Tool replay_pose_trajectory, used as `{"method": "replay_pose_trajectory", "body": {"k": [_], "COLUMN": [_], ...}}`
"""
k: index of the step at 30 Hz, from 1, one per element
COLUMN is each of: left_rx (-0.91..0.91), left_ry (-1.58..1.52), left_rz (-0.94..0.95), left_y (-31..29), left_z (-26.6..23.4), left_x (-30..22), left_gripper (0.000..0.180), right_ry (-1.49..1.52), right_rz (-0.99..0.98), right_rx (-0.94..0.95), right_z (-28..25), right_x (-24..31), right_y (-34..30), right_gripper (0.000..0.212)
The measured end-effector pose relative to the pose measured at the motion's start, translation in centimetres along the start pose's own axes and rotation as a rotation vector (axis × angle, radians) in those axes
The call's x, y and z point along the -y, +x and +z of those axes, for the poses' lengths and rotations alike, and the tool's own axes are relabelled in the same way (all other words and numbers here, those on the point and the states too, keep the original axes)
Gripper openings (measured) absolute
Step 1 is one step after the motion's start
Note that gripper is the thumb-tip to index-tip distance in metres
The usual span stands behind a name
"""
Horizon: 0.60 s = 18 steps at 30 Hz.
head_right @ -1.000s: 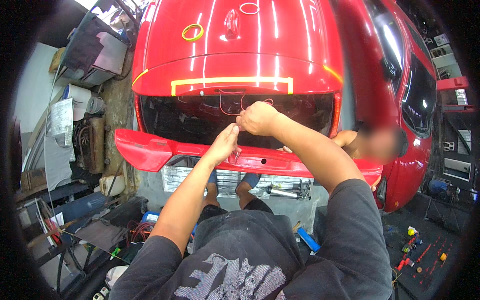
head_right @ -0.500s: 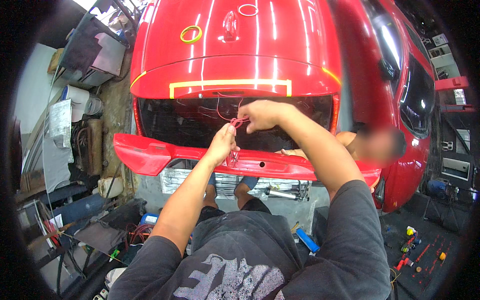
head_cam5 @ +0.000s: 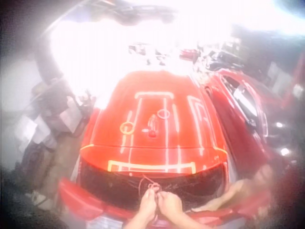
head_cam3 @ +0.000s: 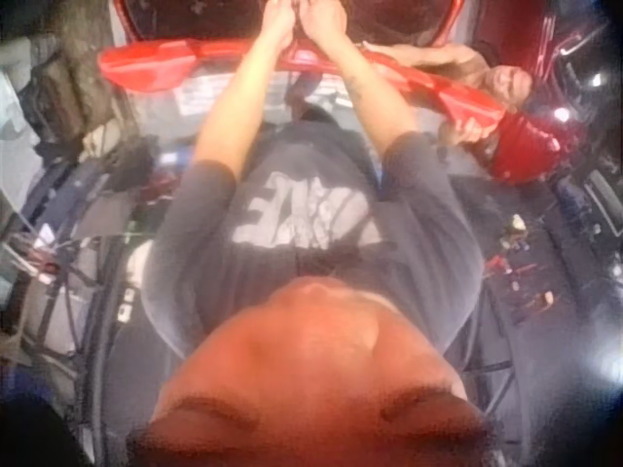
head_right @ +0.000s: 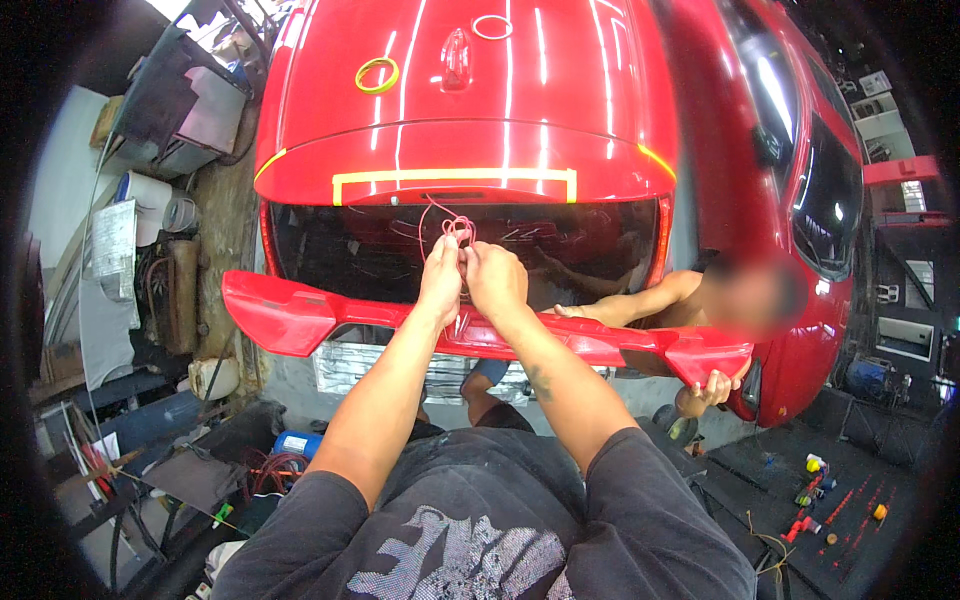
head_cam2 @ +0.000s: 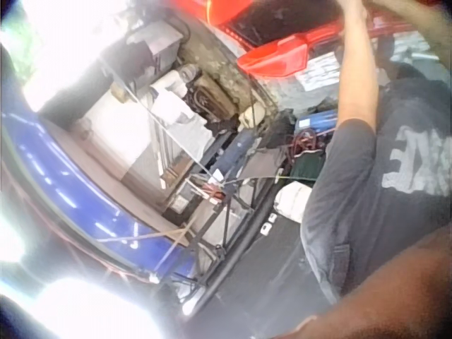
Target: The person holds a red car spoiler and aligns it against the rear of a red hatchback. He uses yellow tape to mark alignment and threads a red wire through the spoiler, while a coworker assists by holding the part in place.
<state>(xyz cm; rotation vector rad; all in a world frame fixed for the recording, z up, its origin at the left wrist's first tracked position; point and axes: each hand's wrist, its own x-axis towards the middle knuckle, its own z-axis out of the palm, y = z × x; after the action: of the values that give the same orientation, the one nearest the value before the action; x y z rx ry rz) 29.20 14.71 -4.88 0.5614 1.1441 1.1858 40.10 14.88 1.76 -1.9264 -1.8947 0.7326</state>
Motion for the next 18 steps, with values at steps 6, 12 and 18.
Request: {"method": "replay_pose_trajectory", "body": {"k": [6,12,18], "left_rx": [0.027,0.066,-0.175], "left_ry": [0.008,-0.245,-0.647], "left_rz": [-0.02,-0.125,-0.18], "left_y": [0.2,0.8,1.1], "left_z": [1.3,0.9,0.6], "left_x": [-0.4,0.3,-0.7], "left_gripper": [0.049,0.029,0.029], "right_ry": [-0.269,-0.222,0.077], "right_rz": [-0.139,-0.238,-0.318], "right_rx": [0.178,0.268,0.199], "right_z": [-0.8,-1.8,-4.1], "right_x": [0.2,-0.6,-4.2], "right_y": [0.8,1.6,1.1], "right_gripper": [0.031,0.038,0.036]}}
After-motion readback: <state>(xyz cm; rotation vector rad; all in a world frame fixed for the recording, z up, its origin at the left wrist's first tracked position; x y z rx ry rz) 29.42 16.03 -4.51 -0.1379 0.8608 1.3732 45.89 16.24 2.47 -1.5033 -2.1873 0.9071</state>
